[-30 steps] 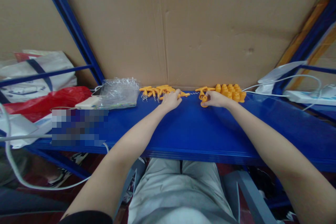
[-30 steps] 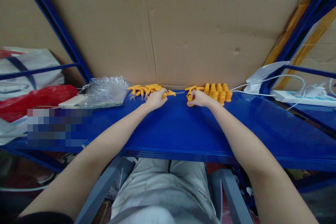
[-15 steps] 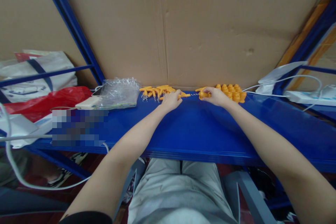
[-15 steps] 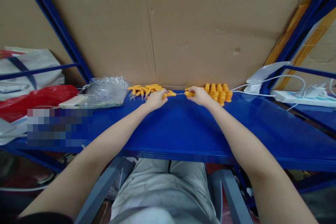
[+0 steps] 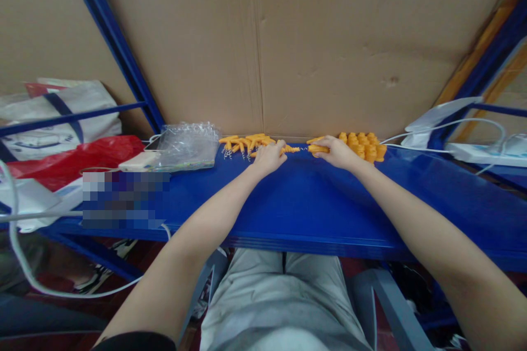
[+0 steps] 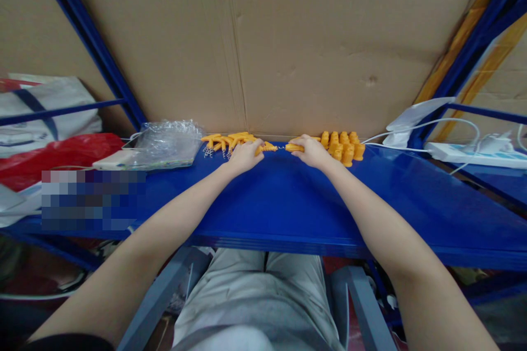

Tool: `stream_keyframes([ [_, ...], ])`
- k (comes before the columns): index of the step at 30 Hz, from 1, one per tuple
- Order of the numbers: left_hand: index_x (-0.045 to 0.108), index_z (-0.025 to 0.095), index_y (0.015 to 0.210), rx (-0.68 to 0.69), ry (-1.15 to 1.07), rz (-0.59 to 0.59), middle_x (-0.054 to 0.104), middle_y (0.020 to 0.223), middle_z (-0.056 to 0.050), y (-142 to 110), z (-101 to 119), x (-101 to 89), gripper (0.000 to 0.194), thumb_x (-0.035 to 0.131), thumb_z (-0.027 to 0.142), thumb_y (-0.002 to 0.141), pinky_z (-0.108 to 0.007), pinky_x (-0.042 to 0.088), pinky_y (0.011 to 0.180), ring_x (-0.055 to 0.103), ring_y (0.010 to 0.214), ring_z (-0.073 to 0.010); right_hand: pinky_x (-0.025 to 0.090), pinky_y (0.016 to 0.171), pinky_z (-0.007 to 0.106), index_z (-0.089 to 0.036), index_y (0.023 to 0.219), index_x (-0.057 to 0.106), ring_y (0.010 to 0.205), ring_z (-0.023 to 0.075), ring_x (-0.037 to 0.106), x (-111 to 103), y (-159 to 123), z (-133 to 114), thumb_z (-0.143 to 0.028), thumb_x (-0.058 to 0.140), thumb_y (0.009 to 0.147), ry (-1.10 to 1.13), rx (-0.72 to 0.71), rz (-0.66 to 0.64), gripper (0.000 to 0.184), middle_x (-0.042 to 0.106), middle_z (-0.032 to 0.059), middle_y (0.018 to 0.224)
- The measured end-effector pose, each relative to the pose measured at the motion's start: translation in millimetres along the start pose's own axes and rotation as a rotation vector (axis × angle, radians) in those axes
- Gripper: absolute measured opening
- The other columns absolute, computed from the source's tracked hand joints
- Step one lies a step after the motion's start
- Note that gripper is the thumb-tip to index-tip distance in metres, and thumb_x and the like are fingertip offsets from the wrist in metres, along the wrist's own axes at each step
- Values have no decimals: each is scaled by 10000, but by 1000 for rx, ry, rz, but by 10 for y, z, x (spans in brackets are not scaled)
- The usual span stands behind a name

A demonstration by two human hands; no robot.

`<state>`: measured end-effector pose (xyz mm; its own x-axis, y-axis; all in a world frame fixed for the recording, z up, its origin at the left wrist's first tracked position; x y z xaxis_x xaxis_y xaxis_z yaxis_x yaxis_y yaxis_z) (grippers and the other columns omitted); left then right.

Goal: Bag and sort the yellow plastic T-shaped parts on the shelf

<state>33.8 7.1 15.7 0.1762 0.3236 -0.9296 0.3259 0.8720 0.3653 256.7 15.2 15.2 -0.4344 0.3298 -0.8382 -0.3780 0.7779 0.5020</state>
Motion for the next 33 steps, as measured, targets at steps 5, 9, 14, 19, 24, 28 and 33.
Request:
stream_keyframes([
  [5, 557, 203, 1303, 76, -38, 48, 672, 1204, -139, -5, 50, -38, 356, 468, 210, 959, -404, 499, 945, 662, 1102, -293, 521, 1018, 457, -214, 1236, 743, 1080, 280, 682, 53, 4, -39, -275, 658, 902, 82, -124, 31, 350, 720, 126, 1153],
  [9, 535, 177, 1311, 111, -65, 53, 642, 1242, -149, -21, 72, -103, 354, 448, 199, 968, -389, 502, 941, 656, 1107, -283, 541, 955, 424, -198, 1282, 717, 1010, 262, 690, 33, -8, -86, -312, 613, 934, 124, -136, 53, 380, 710, 129, 1113],
  [14, 527, 172, 1304, 144, -47, 44, 625, 1267, -143, -32, 73, -125, 344, 441, 193, 971, -390, 509, 938, 662, 1093, -275, 524, 980, 437, -191, 1249, 727, 1042, 270, 683, 26, 2, -84, -313, 620, 923, 178, -125, 30, 365, 722, 133, 1143],
  [19, 535, 193, 1281, 176, -53, 74, 614, 1268, -128, -25, 51, -96, 321, 491, 214, 964, -378, 522, 911, 676, 1057, -260, 558, 928, 420, -193, 1241, 727, 880, 225, 708, 61, -9, -74, -319, 636, 911, 307, -64, -51, 364, 746, 114, 1149],
  [24, 563, 209, 1269, 187, -84, 96, 652, 1243, -112, 2, 21, -43, 305, 527, 247, 968, -343, 524, 888, 681, 1074, -251, 609, 782, 375, -187, 1251, 712, 646, 163, 672, 84, -23, -47, -331, 685, 883, 402, 58, -100, 396, 760, 99, 1079],
  [28, 606, 194, 1232, 180, -121, 130, 701, 1186, -111, 35, -7, 0, 292, 558, 243, 949, -330, 521, 865, 693, 1055, -254, 631, 788, 345, -202, 1296, 657, 730, 159, 719, 16, -31, 37, -263, 763, 814, 599, 163, -99, 497, 713, 103, 1191],
  [33, 639, 195, 1162, 198, -157, 167, 744, 1097, -92, 62, -38, 31, 253, 583, 249, 921, -308, 514, 814, 707, 976, -237, 631, 866, 336, -226, 1188, 643, 901, 177, 760, -94, -66, 136, -149, 790, 776, 898, 339, -196, 444, 707, 96, 1243],
])
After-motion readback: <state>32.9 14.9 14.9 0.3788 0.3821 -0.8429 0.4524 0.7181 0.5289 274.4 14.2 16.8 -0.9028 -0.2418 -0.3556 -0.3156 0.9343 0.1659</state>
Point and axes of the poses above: each hand's wrist, its own y-axis towards the middle knuckle, its own x-axis out of the palm, z = x × y, the point moved 3 cm from there along y, towards the middle knuckle
